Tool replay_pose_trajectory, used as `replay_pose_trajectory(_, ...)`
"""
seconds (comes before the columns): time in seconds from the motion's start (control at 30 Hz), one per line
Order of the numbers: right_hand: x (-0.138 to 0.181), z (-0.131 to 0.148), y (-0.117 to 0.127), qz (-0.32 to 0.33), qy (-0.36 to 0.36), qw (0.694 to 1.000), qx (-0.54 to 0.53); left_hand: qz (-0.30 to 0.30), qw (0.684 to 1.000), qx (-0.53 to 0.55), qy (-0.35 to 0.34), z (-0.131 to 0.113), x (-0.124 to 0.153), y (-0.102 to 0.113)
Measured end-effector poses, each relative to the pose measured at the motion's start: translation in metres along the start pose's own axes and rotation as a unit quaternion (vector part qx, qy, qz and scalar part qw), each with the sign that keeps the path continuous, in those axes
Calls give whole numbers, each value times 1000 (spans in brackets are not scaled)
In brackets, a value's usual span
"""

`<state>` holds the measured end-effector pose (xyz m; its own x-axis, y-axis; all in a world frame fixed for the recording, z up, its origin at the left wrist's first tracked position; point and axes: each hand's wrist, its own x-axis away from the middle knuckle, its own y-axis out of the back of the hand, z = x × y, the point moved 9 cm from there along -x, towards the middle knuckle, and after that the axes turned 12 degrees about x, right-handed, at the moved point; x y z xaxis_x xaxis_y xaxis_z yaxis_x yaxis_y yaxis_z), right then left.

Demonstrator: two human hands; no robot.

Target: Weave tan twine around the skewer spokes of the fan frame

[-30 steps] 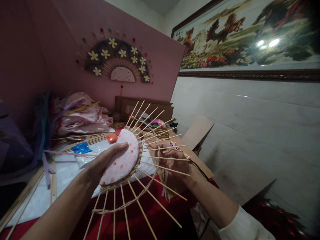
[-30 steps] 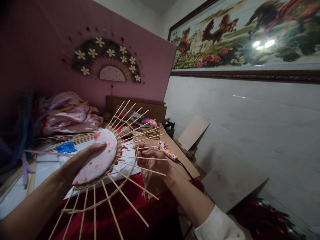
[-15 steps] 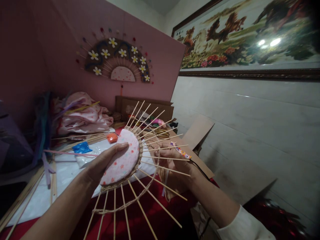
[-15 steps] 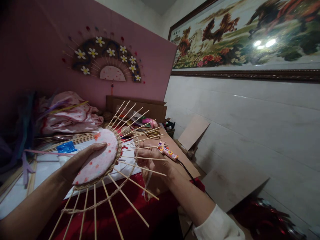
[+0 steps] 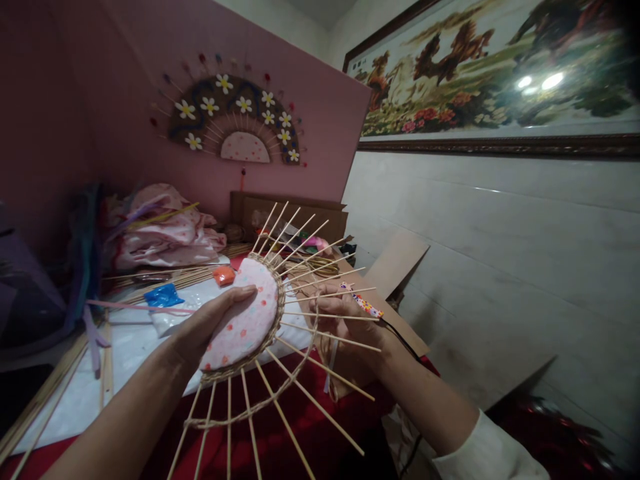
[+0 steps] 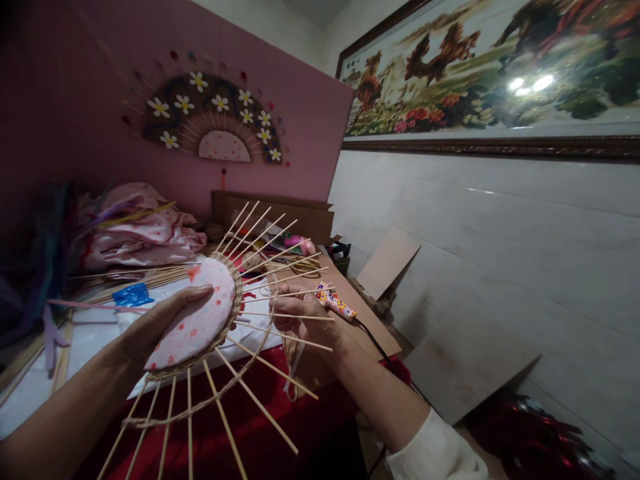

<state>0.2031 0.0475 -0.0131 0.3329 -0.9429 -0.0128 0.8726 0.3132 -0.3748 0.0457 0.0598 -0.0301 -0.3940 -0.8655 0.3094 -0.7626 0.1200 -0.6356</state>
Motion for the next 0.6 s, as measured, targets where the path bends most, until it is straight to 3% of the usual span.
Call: replay_pose_trajectory(0.6, -2, -1, 10, -10, -25, 999, 20, -3, 1000, -11, -4, 0, -3, 5)
